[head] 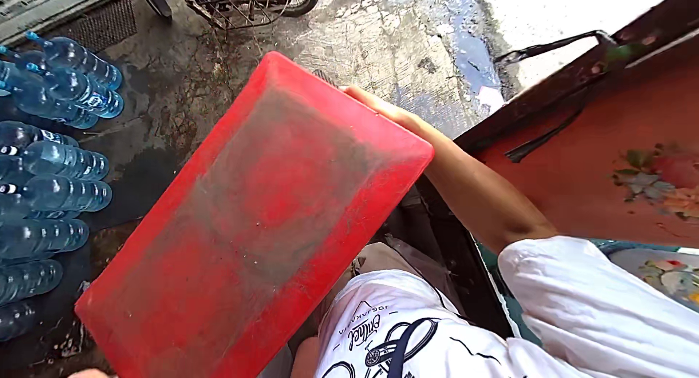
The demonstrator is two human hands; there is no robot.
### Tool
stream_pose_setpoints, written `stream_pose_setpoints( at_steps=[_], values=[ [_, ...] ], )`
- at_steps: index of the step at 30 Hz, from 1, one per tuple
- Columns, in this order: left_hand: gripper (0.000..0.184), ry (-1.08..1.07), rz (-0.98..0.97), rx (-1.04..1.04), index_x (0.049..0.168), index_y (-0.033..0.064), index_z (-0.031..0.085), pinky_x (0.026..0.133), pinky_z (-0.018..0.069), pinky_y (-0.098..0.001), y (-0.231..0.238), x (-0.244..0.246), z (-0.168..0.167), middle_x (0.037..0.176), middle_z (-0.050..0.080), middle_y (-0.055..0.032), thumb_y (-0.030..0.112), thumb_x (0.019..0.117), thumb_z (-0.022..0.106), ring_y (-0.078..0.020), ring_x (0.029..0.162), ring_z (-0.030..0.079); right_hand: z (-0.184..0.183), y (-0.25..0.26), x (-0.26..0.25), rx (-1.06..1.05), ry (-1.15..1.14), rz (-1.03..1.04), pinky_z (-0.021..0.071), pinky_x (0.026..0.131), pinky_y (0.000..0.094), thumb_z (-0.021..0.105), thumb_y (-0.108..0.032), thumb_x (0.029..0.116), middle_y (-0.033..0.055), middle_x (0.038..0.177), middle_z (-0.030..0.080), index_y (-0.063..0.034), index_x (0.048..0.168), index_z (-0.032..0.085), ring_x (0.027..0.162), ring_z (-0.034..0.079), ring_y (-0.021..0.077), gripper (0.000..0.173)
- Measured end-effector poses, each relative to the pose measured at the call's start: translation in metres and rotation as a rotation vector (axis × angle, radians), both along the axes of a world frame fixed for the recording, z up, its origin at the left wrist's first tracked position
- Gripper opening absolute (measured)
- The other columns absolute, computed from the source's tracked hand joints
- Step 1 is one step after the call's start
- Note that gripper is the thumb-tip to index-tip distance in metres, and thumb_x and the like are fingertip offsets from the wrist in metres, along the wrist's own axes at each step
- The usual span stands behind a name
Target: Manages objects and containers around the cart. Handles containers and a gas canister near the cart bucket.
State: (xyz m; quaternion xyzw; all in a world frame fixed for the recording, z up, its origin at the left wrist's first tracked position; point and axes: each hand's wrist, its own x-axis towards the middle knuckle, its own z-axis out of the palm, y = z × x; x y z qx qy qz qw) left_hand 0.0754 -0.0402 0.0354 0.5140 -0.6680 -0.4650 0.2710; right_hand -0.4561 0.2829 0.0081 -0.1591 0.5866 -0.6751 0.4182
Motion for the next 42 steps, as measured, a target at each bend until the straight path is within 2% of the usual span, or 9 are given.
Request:
stream_pose_setpoints(
  at_steps=[2,7,10,14,22,27,31,34,42],
  values=[
    [0.065,-0.088,-0.079,-0.029,0.161,-0.0021,0.003,0.125,0.0219,-0.0320,-0.014,-0.027,-0.008,0.168,0.015,-0.0202,0.040,0.1107,0.003,-0.0152,0.154,0.023,-0.015,0.014,-0.002,0.077,-0.014,-0.089,0.0536,0.082,0.0187,0.019,-0.038,0.1141,-0.0060,0.109,0.066,-0.0150,0.135,0.054,0.095,0.063,-0.0026,0.046],
    [0.073,-0.225,-0.148,0.120,0.161,0.0069,0.017,0.119,0.0336,-0.0275,-0.039,-0.107,-0.043,0.164,0.031,-0.0108,0.052,0.1072,-0.002,-0.0057,0.145,0.037,-0.058,0.050,-0.010,0.275,0.068,-0.251,0.0528,0.083,0.0135,0.026,-0.030,0.1141,-0.0081,0.112,0.065,-0.0135,0.141,0.048,0.094,0.061,-0.0084,0.039],
    [0.073,-0.294,-0.261,0.188,0.164,0.0099,0.015,0.125,0.0254,-0.0338,-0.071,-0.148,-0.083,0.168,0.024,-0.0114,0.055,0.1071,0.004,-0.0112,0.152,0.028,-0.103,0.081,-0.022,0.455,0.190,-0.300,0.0495,0.077,0.0115,0.031,-0.029,0.1127,-0.0083,0.107,0.065,-0.0138,0.141,0.050,0.088,0.059,-0.0104,0.037],
    [0.078,-0.458,-0.312,0.321,0.163,0.0087,0.024,0.126,0.0208,-0.0483,-0.097,-0.209,-0.130,0.168,0.025,-0.0156,0.060,0.1066,0.007,-0.0227,0.155,0.025,-0.148,0.084,-0.026,0.525,0.215,-0.412,0.0472,0.085,0.0116,0.028,-0.018,0.1126,0.0065,0.116,0.060,0.0063,0.143,0.042,0.096,0.056,-0.0081,0.042],
    [0.091,-0.567,-0.395,0.413,0.145,0.0009,0.051,0.110,0.0415,-0.0584,-0.142,-0.319,-0.255,0.142,0.056,-0.0252,0.072,0.1014,0.013,-0.0353,0.134,0.054,-0.255,0.092,-0.060,0.562,0.185,-0.538,0.0470,0.080,0.0085,0.026,-0.017,0.1130,0.0001,0.105,0.059,0.0043,0.139,0.045,0.089,0.055,-0.0120,0.038],
    [0.099,-0.531,-0.441,0.404,0.151,0.0095,0.047,0.106,0.0428,-0.0641,-0.159,-0.355,-0.361,0.145,0.055,-0.0224,0.082,0.0939,0.010,-0.0378,0.133,0.054,-0.336,0.087,-0.087,0.556,-0.156,-0.610,0.0550,0.071,0.0175,0.025,-0.045,0.1124,-0.0117,0.095,0.068,-0.0239,0.125,0.058,0.081,0.064,-0.0050,0.042],
    [0.099,-0.457,-0.428,0.352,0.150,0.0092,0.048,0.109,0.0409,-0.0642,-0.166,-0.376,-0.443,0.148,0.054,-0.0201,0.082,0.0943,0.010,-0.0351,0.137,0.051,-0.403,0.076,-0.101,0.562,-0.263,-0.679,0.0552,0.063,0.0219,0.029,-0.053,0.1102,-0.0093,0.083,0.067,-0.0237,0.111,0.062,0.071,0.064,-0.0005,0.045],
    [0.094,-0.453,-0.452,0.348,0.154,0.0112,0.043,0.113,0.0399,-0.0590,-0.159,-0.392,-0.480,0.153,0.049,-0.0163,0.078,0.0971,0.007,-0.0283,0.142,0.048,-0.453,0.078,-0.122,0.625,-0.279,-0.621,0.0567,0.067,0.0268,0.028,-0.052,0.1104,-0.0052,0.086,0.067,-0.0201,0.116,0.062,0.074,0.065,0.0040,0.047],
    [0.100,-0.554,-0.499,0.285,0.126,-0.0003,0.063,0.099,0.0496,-0.0611,-0.165,-0.408,-0.597,0.123,0.066,-0.0244,0.081,0.0949,0.014,-0.0335,0.118,0.064,-0.579,0.082,-0.141,0.887,-0.320,-0.612,0.0564,0.073,0.0431,0.035,-0.060,0.1064,0.0083,0.096,0.067,-0.0098,0.117,0.064,0.082,0.065,0.0187,0.059]
  ],
)
